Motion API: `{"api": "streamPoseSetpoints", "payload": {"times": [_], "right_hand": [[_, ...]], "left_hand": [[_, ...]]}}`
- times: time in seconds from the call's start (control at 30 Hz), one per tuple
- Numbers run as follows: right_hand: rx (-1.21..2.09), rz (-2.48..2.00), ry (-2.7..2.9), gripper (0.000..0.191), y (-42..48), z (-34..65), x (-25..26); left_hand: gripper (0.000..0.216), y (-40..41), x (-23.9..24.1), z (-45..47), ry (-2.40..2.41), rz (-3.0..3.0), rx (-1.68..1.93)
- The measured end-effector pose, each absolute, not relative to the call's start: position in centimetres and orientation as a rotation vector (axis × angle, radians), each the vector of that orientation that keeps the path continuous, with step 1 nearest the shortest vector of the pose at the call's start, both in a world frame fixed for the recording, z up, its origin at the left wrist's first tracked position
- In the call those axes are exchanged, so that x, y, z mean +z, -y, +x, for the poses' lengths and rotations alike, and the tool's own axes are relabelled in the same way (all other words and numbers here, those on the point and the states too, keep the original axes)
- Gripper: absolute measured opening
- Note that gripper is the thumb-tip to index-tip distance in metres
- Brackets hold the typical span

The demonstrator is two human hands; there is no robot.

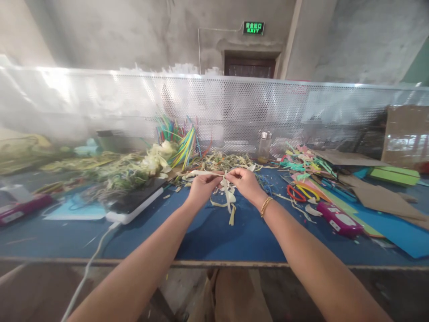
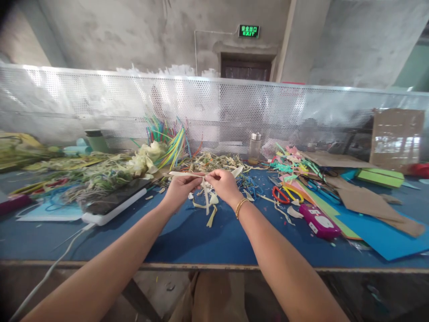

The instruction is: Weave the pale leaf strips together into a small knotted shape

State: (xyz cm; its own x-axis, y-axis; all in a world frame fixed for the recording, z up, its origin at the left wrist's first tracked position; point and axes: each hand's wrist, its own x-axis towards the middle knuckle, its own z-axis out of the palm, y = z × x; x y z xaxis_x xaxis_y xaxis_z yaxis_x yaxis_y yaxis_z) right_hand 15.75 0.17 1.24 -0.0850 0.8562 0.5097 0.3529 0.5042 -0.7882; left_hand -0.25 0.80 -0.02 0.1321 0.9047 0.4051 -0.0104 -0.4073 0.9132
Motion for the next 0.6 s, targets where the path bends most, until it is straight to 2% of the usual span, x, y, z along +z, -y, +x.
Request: {"api": "streamPoseSetpoints", "payload": {"times": [0.17,0.6], "right_hand": [[0.608,-1.029,1.642,0.021,-0.18,15.73,1.30],[0.754,-1.029,1.622,0.023,-0.04,15.75,1.50]], "left_hand": [[0.033,-0.51,0.05,-0.03,-0.840,1.441,1.401],[0.034,-0.82,-0.26,-0.16,-0.861,1.578,1.419]]}}
